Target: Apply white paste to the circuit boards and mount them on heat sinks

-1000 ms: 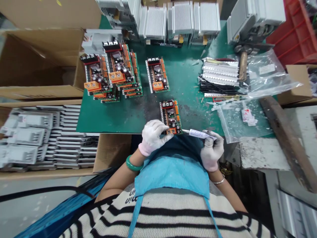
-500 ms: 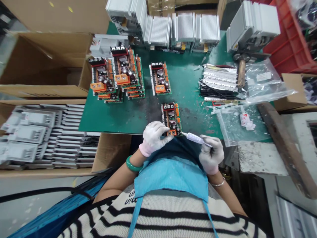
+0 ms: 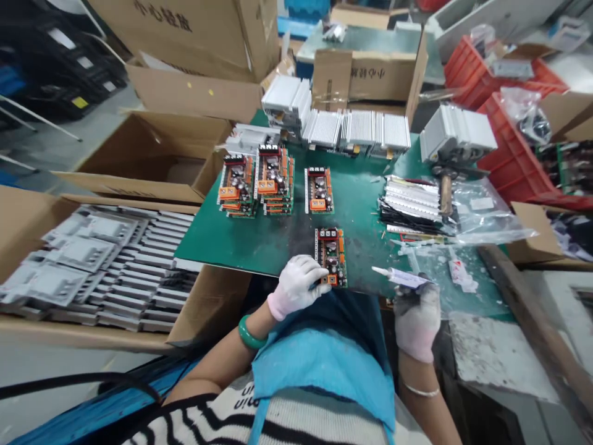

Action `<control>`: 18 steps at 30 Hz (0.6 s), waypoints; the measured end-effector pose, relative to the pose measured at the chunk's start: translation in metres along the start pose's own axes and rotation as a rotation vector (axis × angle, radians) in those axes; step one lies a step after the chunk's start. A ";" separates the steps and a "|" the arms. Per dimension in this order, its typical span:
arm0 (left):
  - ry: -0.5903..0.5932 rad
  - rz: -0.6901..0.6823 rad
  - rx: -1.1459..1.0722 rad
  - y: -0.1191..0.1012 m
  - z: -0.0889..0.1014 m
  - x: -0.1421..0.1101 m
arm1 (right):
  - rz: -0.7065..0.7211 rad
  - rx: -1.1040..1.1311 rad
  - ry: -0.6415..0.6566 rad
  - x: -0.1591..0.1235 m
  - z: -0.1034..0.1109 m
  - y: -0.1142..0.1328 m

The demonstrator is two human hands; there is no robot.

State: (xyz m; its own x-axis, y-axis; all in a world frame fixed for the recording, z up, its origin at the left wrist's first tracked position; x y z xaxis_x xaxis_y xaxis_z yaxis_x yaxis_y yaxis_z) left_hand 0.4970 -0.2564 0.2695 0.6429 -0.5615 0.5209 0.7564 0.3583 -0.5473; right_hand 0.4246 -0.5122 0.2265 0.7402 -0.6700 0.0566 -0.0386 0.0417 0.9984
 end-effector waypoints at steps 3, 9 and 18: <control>-0.056 -0.044 0.014 -0.009 0.010 0.004 | -0.095 0.187 -0.064 0.011 -0.001 -0.010; -0.180 -0.012 0.249 -0.008 0.057 0.056 | -0.192 0.240 -0.099 0.022 -0.009 -0.021; -0.146 0.140 0.548 0.061 0.075 0.129 | -0.232 0.211 -0.064 0.016 -0.012 -0.025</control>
State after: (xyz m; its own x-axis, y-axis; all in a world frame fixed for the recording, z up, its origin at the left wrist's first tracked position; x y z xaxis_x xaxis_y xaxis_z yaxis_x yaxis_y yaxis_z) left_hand 0.6351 -0.2512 0.3524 0.7217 -0.3860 0.5745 0.5899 0.7773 -0.2188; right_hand 0.4460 -0.5152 0.2020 0.7019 -0.6895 -0.1790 -0.0174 -0.2679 0.9633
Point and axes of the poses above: each hand's wrist, its own x-axis towards the middle knuckle, its own z-axis out of the back of the hand, y = z × x, the point moved 9 cm from there along x, towards the middle knuckle, and after that the axes turned 12 degrees about -x, right-handed, at the moved point
